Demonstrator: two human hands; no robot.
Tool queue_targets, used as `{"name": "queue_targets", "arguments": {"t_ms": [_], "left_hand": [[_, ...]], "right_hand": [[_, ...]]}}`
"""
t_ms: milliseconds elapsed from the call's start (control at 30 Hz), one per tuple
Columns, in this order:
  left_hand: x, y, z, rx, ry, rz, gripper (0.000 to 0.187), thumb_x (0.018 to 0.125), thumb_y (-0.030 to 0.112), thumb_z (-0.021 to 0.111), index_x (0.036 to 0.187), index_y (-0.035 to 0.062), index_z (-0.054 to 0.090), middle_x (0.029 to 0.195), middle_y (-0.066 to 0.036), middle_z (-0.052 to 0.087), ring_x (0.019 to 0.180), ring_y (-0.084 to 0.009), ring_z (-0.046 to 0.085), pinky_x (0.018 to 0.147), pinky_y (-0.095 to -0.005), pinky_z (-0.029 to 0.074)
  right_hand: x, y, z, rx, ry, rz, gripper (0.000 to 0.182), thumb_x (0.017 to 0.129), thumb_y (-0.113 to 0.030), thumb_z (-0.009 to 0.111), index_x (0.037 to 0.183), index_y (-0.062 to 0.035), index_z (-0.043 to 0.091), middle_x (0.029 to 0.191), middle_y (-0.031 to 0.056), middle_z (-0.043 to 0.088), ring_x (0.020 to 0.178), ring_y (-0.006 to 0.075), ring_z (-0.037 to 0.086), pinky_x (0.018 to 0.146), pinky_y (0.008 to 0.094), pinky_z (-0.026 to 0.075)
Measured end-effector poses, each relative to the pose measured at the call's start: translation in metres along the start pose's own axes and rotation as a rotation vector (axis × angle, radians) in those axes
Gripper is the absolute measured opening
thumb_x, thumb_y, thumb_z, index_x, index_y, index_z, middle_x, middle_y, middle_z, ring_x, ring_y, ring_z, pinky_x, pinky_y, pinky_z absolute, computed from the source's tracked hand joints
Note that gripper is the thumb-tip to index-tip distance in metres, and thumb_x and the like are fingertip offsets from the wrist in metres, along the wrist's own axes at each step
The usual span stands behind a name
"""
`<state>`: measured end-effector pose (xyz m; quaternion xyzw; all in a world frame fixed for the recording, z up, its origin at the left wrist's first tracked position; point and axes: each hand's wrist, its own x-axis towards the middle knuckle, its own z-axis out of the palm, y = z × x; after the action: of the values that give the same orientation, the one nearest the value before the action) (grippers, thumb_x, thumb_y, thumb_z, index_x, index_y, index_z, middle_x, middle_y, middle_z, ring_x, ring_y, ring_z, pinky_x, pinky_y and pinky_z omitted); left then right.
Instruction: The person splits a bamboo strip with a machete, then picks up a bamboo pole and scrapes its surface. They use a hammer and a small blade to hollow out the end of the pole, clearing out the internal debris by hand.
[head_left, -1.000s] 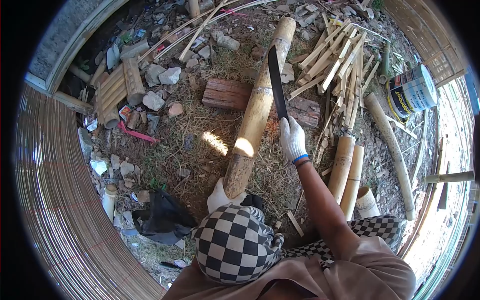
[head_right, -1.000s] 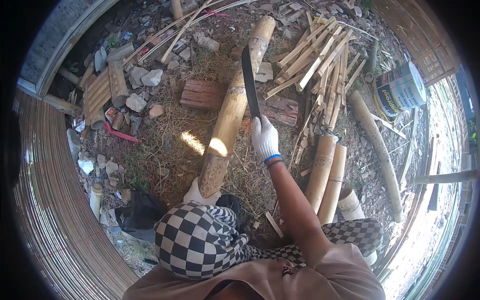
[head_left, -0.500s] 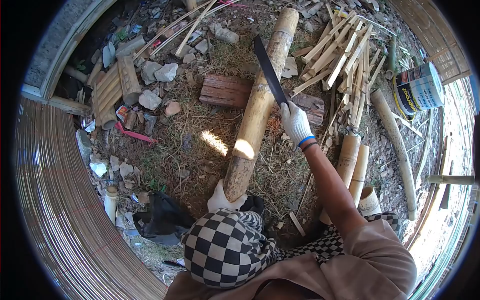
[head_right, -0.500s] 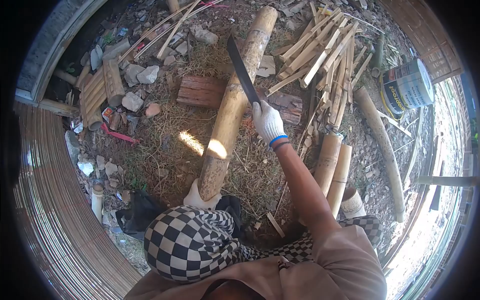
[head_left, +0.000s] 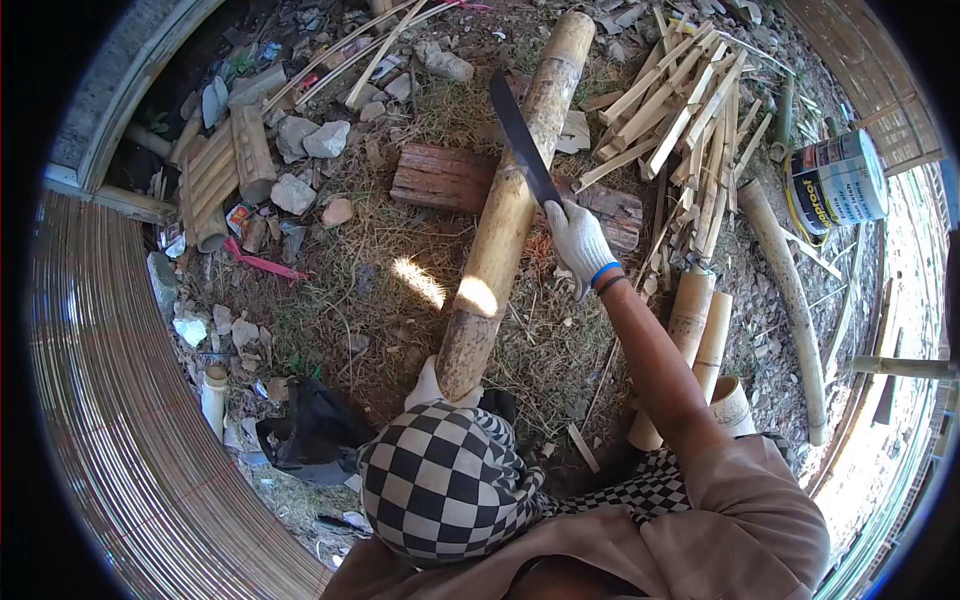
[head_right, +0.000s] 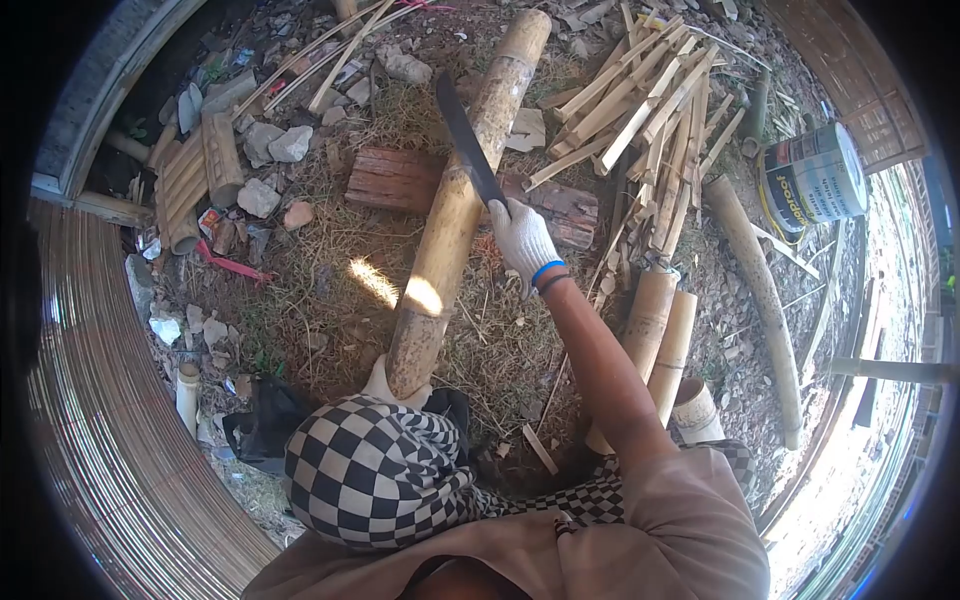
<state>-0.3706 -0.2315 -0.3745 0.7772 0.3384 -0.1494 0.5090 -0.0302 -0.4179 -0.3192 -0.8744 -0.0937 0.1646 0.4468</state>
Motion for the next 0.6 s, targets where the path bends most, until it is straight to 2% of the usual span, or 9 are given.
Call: {"name": "queue_targets", "arguments": {"t_ms": [100, 167, 267, 333, 433, 467, 500, 533, 600], "left_hand": [[-0.012, 0.022, -0.008, 0.086, 0.036, 0.055, 0.094, 0.069, 0.044, 0.094, 0.146, 0.0119, 0.050, 0.130, -0.020, 0.069, 0.123, -0.0361, 0.068, 0.107, -0.0451, 0.053], [-0.011, 0.033, -0.012, 0.087, -0.063, 0.031, 0.093, 0.078, 0.032, 0.090, 0.148, -0.0011, 0.039, 0.134, -0.021, 0.064, 0.128, -0.0290, 0.063, 0.111, -0.0425, 0.049], [-0.011, 0.051, -0.017, 0.092, -0.119, -0.049, 0.092, 0.081, 0.026, 0.089, 0.148, -0.0074, 0.035, 0.133, -0.021, 0.062, 0.127, -0.0250, 0.062, 0.111, -0.0408, 0.048], [-0.016, 0.058, -0.018, 0.114, -0.107, -0.075, 0.092, 0.081, 0.026, 0.089, 0.148, -0.0073, 0.036, 0.132, -0.021, 0.062, 0.126, -0.0247, 0.063, 0.110, -0.0406, 0.049], [-0.009, 0.023, -0.006, 0.125, -0.063, 0.000, 0.094, 0.079, 0.029, 0.091, 0.148, -0.0060, 0.037, 0.130, -0.021, 0.064, 0.125, -0.0261, 0.065, 0.109, -0.0409, 0.050], [-0.011, 0.032, -0.010, 0.140, -0.063, 0.020, 0.096, 0.077, 0.031, 0.091, 0.147, -0.0058, 0.037, 0.130, -0.022, 0.063, 0.126, -0.0286, 0.064, 0.109, -0.0421, 0.050], [-0.014, 0.041, -0.014, 0.154, -0.063, 0.039, 0.098, 0.076, 0.033, 0.092, 0.147, -0.0056, 0.037, 0.131, -0.024, 0.063, 0.126, -0.0311, 0.064, 0.109, -0.0433, 0.050], [-0.013, 0.038, -0.012, 0.160, -0.042, 0.039, 0.099, 0.074, 0.035, 0.093, 0.147, -0.0054, 0.037, 0.131, -0.025, 0.062, 0.126, -0.0329, 0.064, 0.110, -0.0442, 0.050], [-0.011, 0.026, -0.002, 0.171, -0.003, 0.037, 0.102, 0.072, 0.037, 0.093, 0.146, -0.0052, 0.038, 0.132, -0.027, 0.061, 0.127, -0.0364, 0.063, 0.110, -0.0460, 0.049]], "right_hand": [[-0.030, 0.015, 0.007, -0.043, 0.073, -0.020, 0.045, 0.110, -0.037, 0.053, 0.104, 0.0049, 0.068, 0.082, 0.0308, 0.068, 0.087, 0.0508, 0.071, 0.074, 0.0510, 0.054], [-0.029, 0.020, 0.014, -0.056, 0.097, -0.012, 0.046, 0.110, -0.037, 0.053, 0.104, 0.0052, 0.068, 0.080, 0.0296, 0.068, 0.082, 0.0494, 0.072, 0.073, 0.0504, 0.055], [0.008, -0.007, 0.007, 0.111, -0.001, 0.060, 0.049, 0.111, -0.041, 0.054, 0.104, 0.0054, 0.067, 0.066, 0.0126, 0.064, 0.045, 0.0221, 0.058, 0.046, 0.0399, 0.049], [0.022, -0.029, 0.004, 0.016, 0.003, 0.022, 0.050, 0.111, -0.040, 0.052, 0.101, 0.0060, 0.069, 0.073, 0.0245, 0.070, 0.069, 0.0425, 0.074, 0.064, 0.0472, 0.058], [0.004, -0.023, 0.007, 0.031, -0.006, 0.100, 0.050, 0.110, -0.041, 0.052, 0.101, 0.0056, 0.069, 0.074, 0.0257, 0.070, 0.071, 0.0434, 0.074, 0.066, 0.0486, 0.057], [-0.008, -0.021, 0.004, 0.052, -0.010, 0.144, 0.050, 0.110, -0.041, 0.052, 0.101, 0.0054, 0.070, 0.074, 0.0262, 0.070, 0.072, 0.0438, 0.074, 0.067, 0.0492, 0.057], [-0.018, 0.004, 0.015, 0.009, 0.062, 0.064, 0.049, 0.110, -0.041, 0.053, 0.102, 0.0048, 0.070, 0.077, 0.0284, 0.069, 0.078, 0.0464, 0.074, 0.071, 0.0516, 0.056], [-0.039, -0.008, 0.008, -0.014, 0.041, 0.118, 0.048, 0.110, -0.040, 0.053, 0.103, 0.0043, 0.070, 0.081, 0.0308, 0.069, 0.085, 0.0492, 0.073, 0.074, 0.0530, 0.055], [-0.042, 0.030, 0.031, -0.082, 0.194, 0.004, 0.052, 0.110, -0.045, 0.054, 0.090, 0.0021, 0.066, 0.071, 0.0203, 0.068, 0.072, 0.0325, 0.074, 0.069, 0.0467, 0.054]]}}
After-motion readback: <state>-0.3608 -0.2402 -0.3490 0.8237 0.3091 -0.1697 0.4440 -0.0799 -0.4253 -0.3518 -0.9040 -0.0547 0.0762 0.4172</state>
